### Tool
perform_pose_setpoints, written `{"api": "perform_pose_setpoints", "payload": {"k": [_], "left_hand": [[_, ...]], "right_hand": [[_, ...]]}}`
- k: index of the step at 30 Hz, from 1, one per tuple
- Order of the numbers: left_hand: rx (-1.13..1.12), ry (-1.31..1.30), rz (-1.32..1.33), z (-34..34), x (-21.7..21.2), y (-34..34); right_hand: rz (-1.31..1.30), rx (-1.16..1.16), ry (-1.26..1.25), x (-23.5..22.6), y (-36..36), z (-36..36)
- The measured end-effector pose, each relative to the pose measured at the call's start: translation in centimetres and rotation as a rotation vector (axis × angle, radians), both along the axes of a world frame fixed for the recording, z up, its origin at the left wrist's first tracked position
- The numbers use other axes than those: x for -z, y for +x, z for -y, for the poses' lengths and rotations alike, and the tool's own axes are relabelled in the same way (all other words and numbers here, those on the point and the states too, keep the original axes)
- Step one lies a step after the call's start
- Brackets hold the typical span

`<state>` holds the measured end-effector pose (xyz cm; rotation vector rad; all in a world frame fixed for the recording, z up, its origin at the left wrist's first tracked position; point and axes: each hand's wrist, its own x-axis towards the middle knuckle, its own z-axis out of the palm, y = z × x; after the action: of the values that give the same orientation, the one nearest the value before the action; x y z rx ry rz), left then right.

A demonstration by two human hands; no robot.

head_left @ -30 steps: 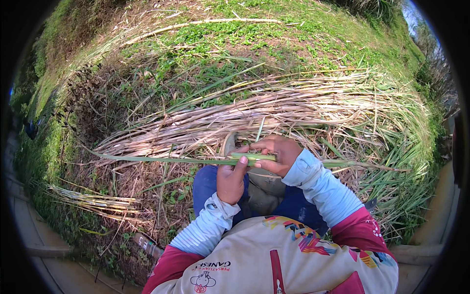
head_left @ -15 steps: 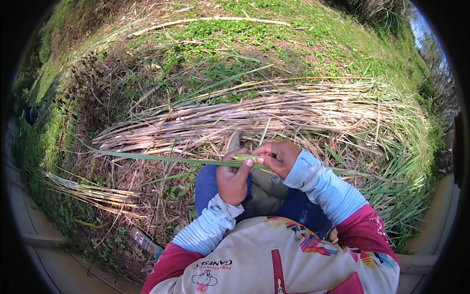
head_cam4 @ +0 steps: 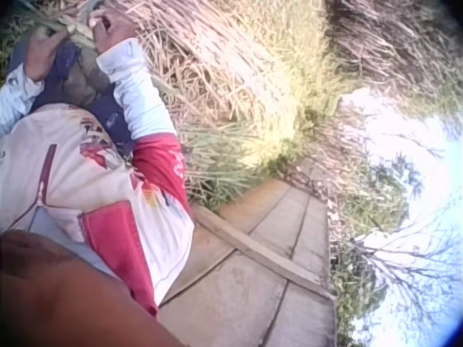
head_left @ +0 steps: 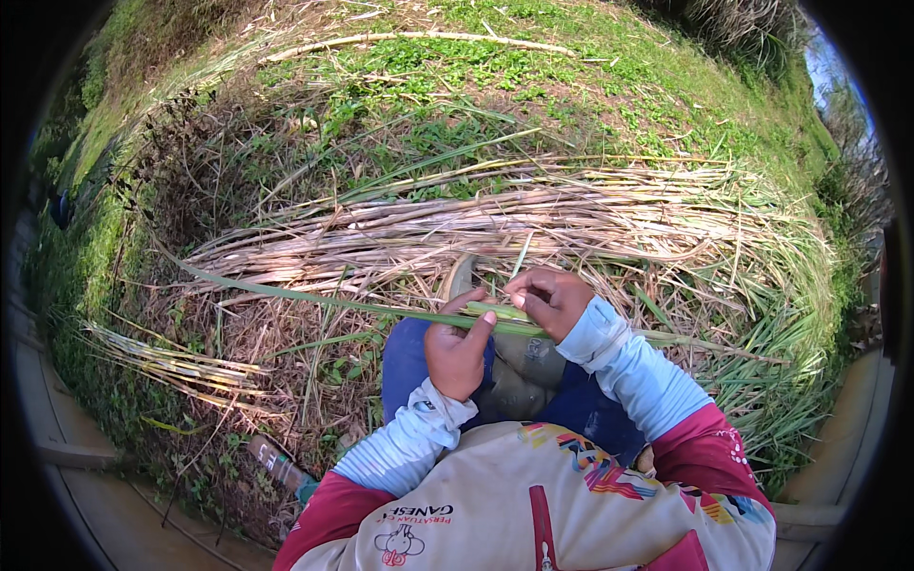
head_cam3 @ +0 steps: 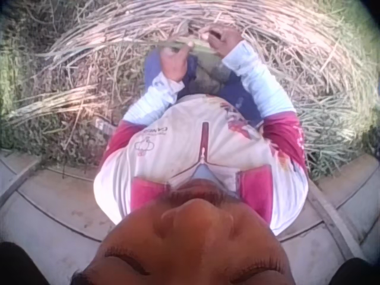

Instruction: The person sits on the ground and uses a machete to strip the outer layers and cut long plant stalks. They gather the processed stalks into a pile and occasionally inspect the material by hand.

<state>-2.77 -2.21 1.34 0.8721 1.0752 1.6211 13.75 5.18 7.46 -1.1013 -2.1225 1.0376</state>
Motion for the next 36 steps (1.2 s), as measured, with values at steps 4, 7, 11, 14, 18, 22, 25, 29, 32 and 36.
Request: {"api": "perform_pose_setpoints", "payload": {"k": [4,7,11,14,18,22,25,29,32,36], "left_hand": [[-0.02,0.014,-0.168,-0.3,0.5,-0.3],[-0.03,0.036,-0.279,-0.2,0.7,-0.6],[0.0,0.01,-0.375,0.9,0.0,-1.0],[0.005,-0.05,0.041,1.4,0.8,-0.4],[0.008,-0.023,0.116,1.3,1.3,-0.3],[0.021,0.022,0.208,1.0,0.8,0.2],[0.036,0.012,0.16,0.7,0.9,0.3],[0.129,-0.129,-0.151,0.5,-0.2,0.1],[0.077,-0.059,-0.207,0.1,1.0,0.5],[0.015,-0.038,0.054,-0.6,1.7,0.5]], "right_hand": [[0.113,-0.161,0.113,-0.5,-1.3,0.7],[0.184,-0.294,0.247,-0.5,-1.2,-0.3],[0.281,-0.475,0.229,-0.2,-1.0,-2.5],[0.276,-0.555,0.242,-0.7,-1.4,-2.9],[0.383,-0.573,0.252,-1.9,-2.1,-2.9],[0.413,-0.477,0.095,-2.7,-1.8,-2.9],[0.341,-0.376,-0.074,-3.3,-1.1,-2.2],[0.126,-0.228,0.105,0.6,0.5,-1.3],[-0.028,-0.062,0.022,0.8,0.5,-0.5],[-0.157,0.026,-0.117,0.9,2.4,-0.6]]}}
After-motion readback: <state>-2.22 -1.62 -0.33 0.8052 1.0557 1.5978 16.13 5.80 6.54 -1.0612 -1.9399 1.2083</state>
